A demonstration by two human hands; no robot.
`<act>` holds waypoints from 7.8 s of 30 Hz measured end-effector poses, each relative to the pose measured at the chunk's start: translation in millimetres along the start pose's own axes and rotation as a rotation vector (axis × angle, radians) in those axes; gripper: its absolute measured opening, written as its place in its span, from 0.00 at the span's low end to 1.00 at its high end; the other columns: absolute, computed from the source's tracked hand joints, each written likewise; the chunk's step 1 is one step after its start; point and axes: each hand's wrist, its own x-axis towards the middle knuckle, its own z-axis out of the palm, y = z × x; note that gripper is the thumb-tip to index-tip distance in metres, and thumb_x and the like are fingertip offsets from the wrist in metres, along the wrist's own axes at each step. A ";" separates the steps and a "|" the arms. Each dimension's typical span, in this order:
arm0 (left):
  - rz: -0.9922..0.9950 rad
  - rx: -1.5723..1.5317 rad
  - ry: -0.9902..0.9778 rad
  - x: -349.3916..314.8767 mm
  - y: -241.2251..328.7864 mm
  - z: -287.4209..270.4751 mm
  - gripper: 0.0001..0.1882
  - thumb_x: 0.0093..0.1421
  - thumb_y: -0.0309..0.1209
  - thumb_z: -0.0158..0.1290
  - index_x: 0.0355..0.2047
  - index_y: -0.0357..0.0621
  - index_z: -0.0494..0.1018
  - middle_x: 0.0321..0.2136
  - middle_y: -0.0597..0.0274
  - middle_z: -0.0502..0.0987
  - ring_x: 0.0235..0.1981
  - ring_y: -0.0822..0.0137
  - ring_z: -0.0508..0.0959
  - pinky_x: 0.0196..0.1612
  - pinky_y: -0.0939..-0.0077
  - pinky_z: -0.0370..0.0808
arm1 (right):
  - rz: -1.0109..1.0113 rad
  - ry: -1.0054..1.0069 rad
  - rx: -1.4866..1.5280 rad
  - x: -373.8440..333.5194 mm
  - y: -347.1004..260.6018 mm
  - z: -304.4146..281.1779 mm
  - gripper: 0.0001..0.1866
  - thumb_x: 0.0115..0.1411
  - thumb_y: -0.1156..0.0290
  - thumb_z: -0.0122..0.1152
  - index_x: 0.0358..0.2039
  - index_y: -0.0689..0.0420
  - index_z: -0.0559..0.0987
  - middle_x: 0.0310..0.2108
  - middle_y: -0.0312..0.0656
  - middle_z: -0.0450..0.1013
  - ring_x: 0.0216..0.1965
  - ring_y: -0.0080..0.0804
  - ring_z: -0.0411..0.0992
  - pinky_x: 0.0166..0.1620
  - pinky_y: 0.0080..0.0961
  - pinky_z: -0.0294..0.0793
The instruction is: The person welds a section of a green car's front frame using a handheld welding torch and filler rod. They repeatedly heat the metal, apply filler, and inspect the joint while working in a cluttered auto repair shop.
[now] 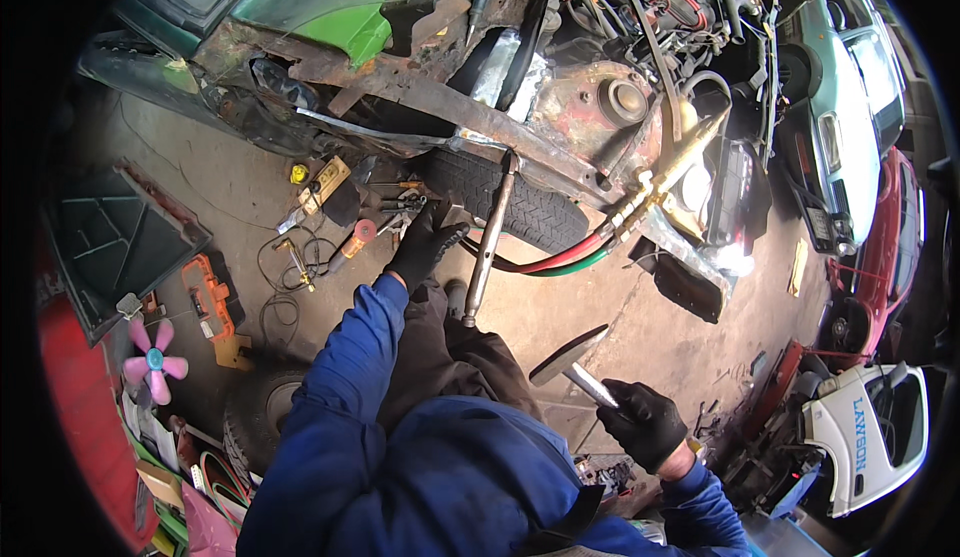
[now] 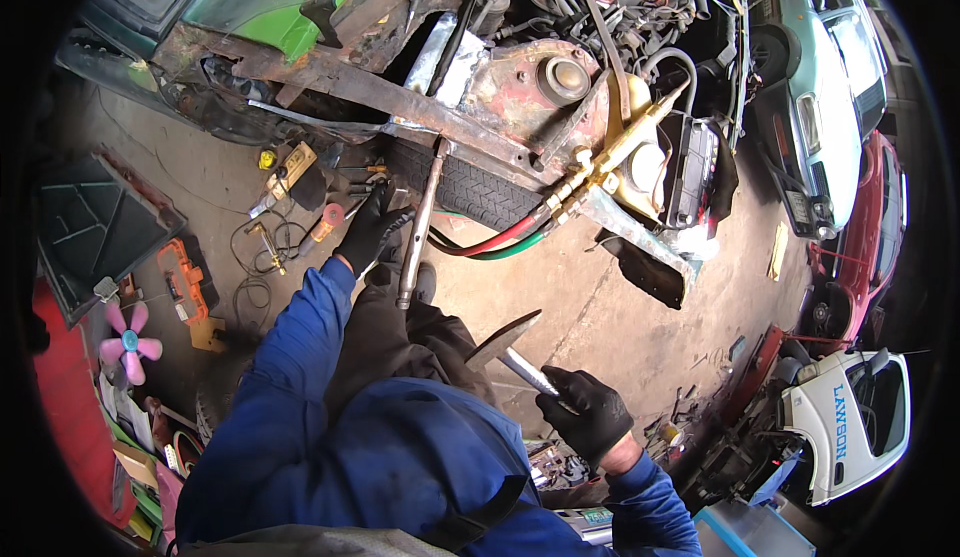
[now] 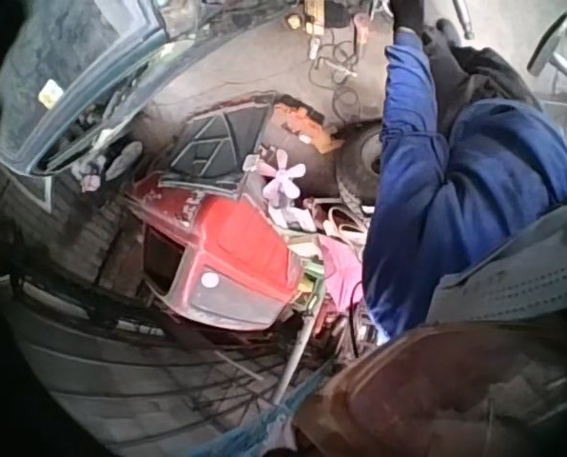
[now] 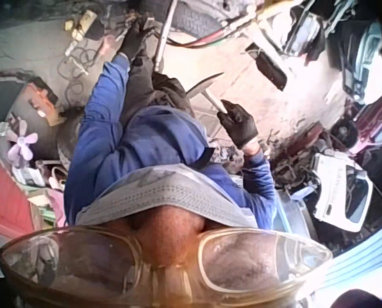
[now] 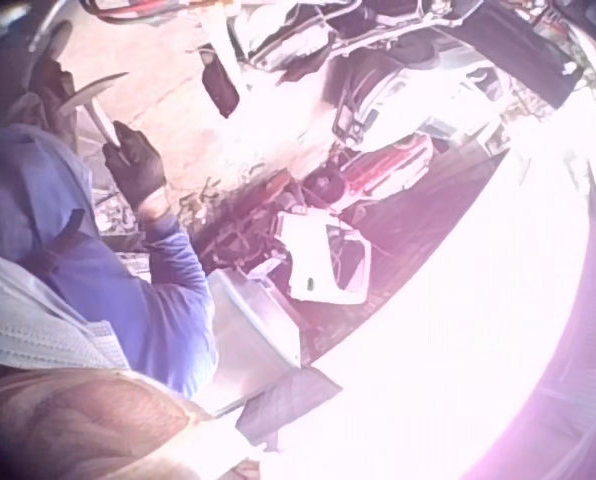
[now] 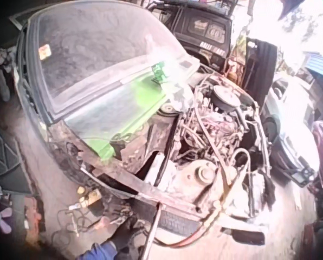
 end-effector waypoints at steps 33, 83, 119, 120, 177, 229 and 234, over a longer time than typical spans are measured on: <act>-0.446 -1.108 -0.210 177.7 -191.1 26.7 0.33 0.73 0.60 0.46 0.61 0.46 0.74 0.47 0.50 0.81 0.45 0.56 0.79 0.54 0.56 0.78 | -0.080 0.238 -0.033 144.1 -104.4 -42.3 0.18 0.67 0.81 0.60 0.57 0.64 0.80 0.38 0.57 0.79 0.36 0.52 0.82 0.39 0.39 0.81; -0.424 -1.442 -0.385 155.8 -148.2 37.4 0.37 0.77 0.60 0.43 0.70 0.43 0.67 0.62 0.53 0.75 0.58 0.52 0.76 0.68 0.51 0.71 | -0.220 0.339 -0.241 152.7 -128.4 -61.6 0.16 0.67 0.75 0.61 0.55 0.57 0.82 0.33 0.51 0.76 0.31 0.55 0.80 0.34 0.41 0.79; 0.115 -0.268 -0.276 133.7 -83.0 65.6 0.38 0.77 0.61 0.31 0.69 0.41 0.60 0.67 0.42 0.67 0.68 0.51 0.68 0.75 0.49 0.58 | -0.028 0.298 -0.253 141.9 -130.7 -21.8 0.29 0.74 0.69 0.58 0.74 0.53 0.68 0.44 0.59 0.81 0.41 0.63 0.82 0.43 0.45 0.82; 0.121 -0.249 -0.272 134.5 -83.2 63.8 0.38 0.77 0.61 0.31 0.69 0.42 0.61 0.66 0.43 0.68 0.67 0.51 0.69 0.75 0.50 0.59 | -0.078 0.340 -0.250 143.0 -128.8 -21.9 0.29 0.74 0.70 0.57 0.74 0.53 0.68 0.42 0.58 0.82 0.39 0.61 0.83 0.42 0.43 0.82; -0.598 -1.544 -0.104 195.5 -234.7 22.4 0.38 0.75 0.65 0.35 0.65 0.48 0.72 0.63 0.46 0.76 0.59 0.42 0.76 0.66 0.38 0.70 | 0.015 0.349 -0.144 143.6 -114.2 -10.2 0.32 0.72 0.68 0.61 0.75 0.57 0.67 0.52 0.63 0.81 0.49 0.60 0.84 0.49 0.43 0.84; 0.047 0.830 -0.475 155.7 -55.1 25.0 0.27 0.73 0.45 0.48 0.65 0.44 0.72 0.59 0.40 0.76 0.60 0.43 0.76 0.63 0.46 0.73 | -0.140 0.589 -0.229 141.9 -120.0 -10.4 0.30 0.66 0.66 0.70 0.68 0.50 0.76 0.32 0.49 0.77 0.27 0.47 0.79 0.32 0.39 0.80; 0.260 1.169 -0.542 73.3 68.9 -6.1 0.19 0.71 0.39 0.55 0.57 0.42 0.76 0.48 0.42 0.79 0.51 0.44 0.79 0.54 0.49 0.76 | -0.182 0.760 -0.175 108.3 -93.7 -21.8 0.27 0.64 0.72 0.73 0.64 0.58 0.80 0.31 0.49 0.77 0.25 0.40 0.79 0.31 0.33 0.79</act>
